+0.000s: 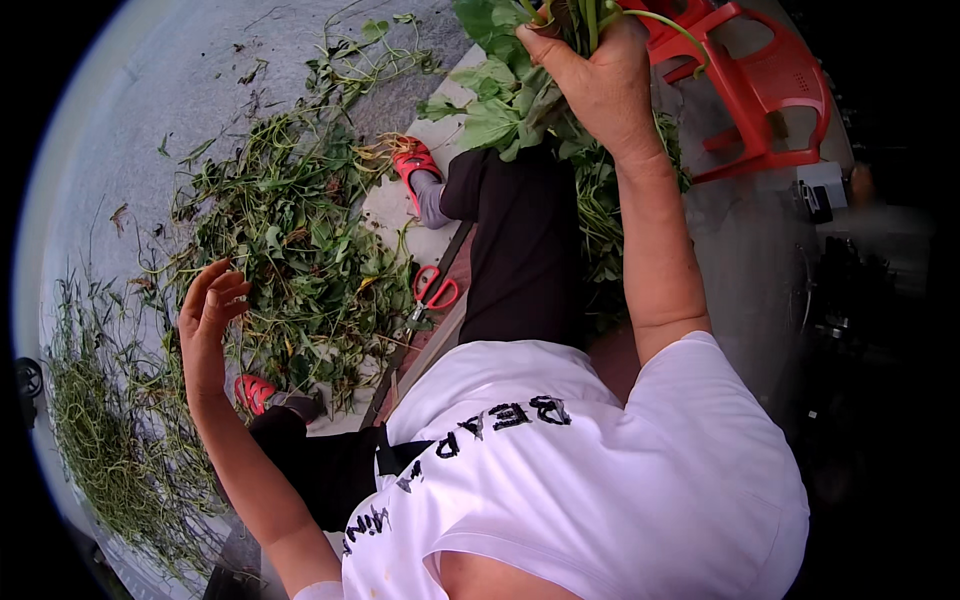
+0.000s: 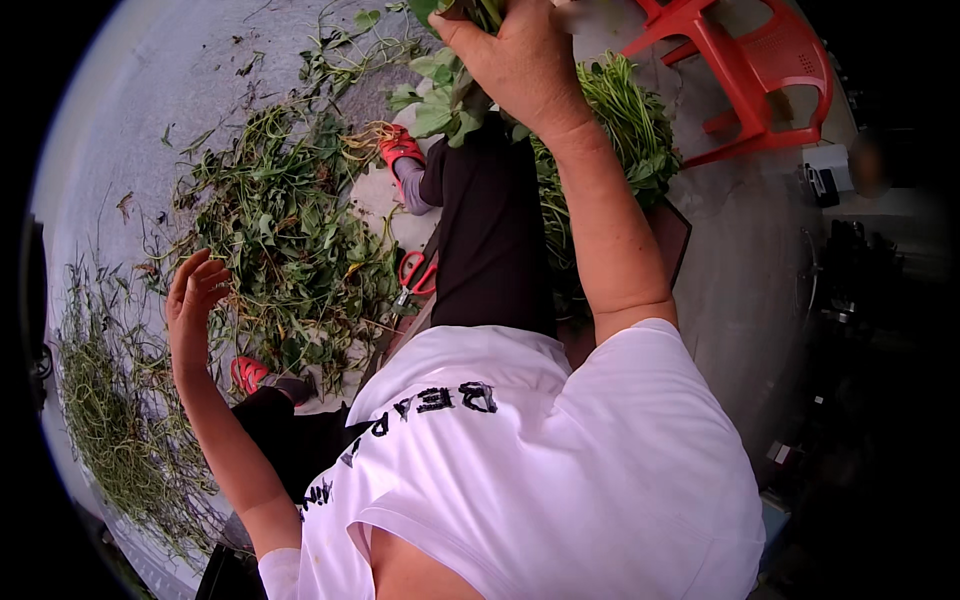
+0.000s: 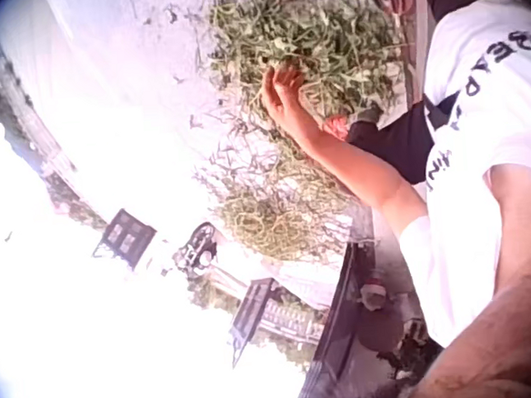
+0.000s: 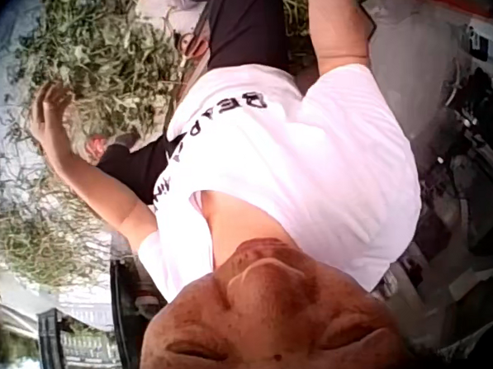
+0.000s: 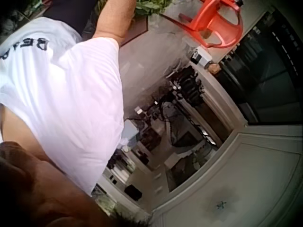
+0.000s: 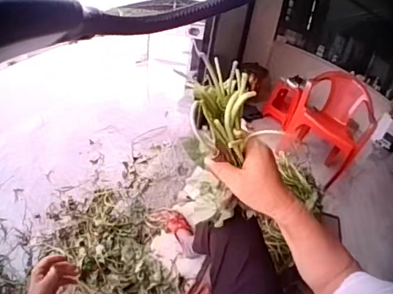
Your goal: The person sits on a mat and manually trims green leafy vegetables, snapping off leaves and unwanted stems. The trimmed vegetable pieces are placed into a pile on the floor to the right.
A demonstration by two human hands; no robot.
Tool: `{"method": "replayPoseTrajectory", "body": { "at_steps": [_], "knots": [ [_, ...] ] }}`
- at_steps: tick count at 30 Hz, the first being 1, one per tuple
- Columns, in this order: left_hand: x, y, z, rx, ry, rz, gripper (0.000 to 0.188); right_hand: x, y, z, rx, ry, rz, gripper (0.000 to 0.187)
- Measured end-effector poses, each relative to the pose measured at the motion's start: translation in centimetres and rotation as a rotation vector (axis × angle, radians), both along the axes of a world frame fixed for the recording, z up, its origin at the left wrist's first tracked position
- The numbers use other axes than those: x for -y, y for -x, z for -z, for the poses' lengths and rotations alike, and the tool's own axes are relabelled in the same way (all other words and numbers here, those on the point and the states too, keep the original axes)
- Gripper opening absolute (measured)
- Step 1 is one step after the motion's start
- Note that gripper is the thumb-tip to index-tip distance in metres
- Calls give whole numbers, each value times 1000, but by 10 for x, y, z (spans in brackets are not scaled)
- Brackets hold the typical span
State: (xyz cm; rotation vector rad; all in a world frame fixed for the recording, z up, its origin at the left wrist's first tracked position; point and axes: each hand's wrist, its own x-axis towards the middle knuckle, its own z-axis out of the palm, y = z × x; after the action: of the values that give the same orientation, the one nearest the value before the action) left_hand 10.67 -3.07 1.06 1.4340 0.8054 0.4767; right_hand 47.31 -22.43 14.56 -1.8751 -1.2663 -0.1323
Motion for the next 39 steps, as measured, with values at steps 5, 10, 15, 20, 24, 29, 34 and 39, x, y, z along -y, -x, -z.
{"method": "replayPoseTrajectory", "body": {
  "at_steps": [5,10,15,20,24,29,34,39],
  "knots": [
    [-2,-15,41,-218,7,-14,45,137,-98,42,636,402,502,33],
    [-13,-4,75,-428,-113,99,35,213,-127,149,505,902,659,37],
    [-16,7,65,-524,-141,92,35,247,-131,298,-9,1339,536,50],
    [-20,29,47,-500,-118,12,30,229,-143,316,-108,1472,481,56],
    [-35,22,31,-476,-139,81,29,195,-163,242,-168,1720,272,57],
    [-48,37,54,-338,-165,31,29,77,-150,134,224,1253,227,41],
    [-38,39,60,-1020,-855,435,28,-86,-79,83,321,805,-118,30],
    [12,27,67,-874,-892,571,18,-214,14,183,467,727,-584,26]
  ]
}}
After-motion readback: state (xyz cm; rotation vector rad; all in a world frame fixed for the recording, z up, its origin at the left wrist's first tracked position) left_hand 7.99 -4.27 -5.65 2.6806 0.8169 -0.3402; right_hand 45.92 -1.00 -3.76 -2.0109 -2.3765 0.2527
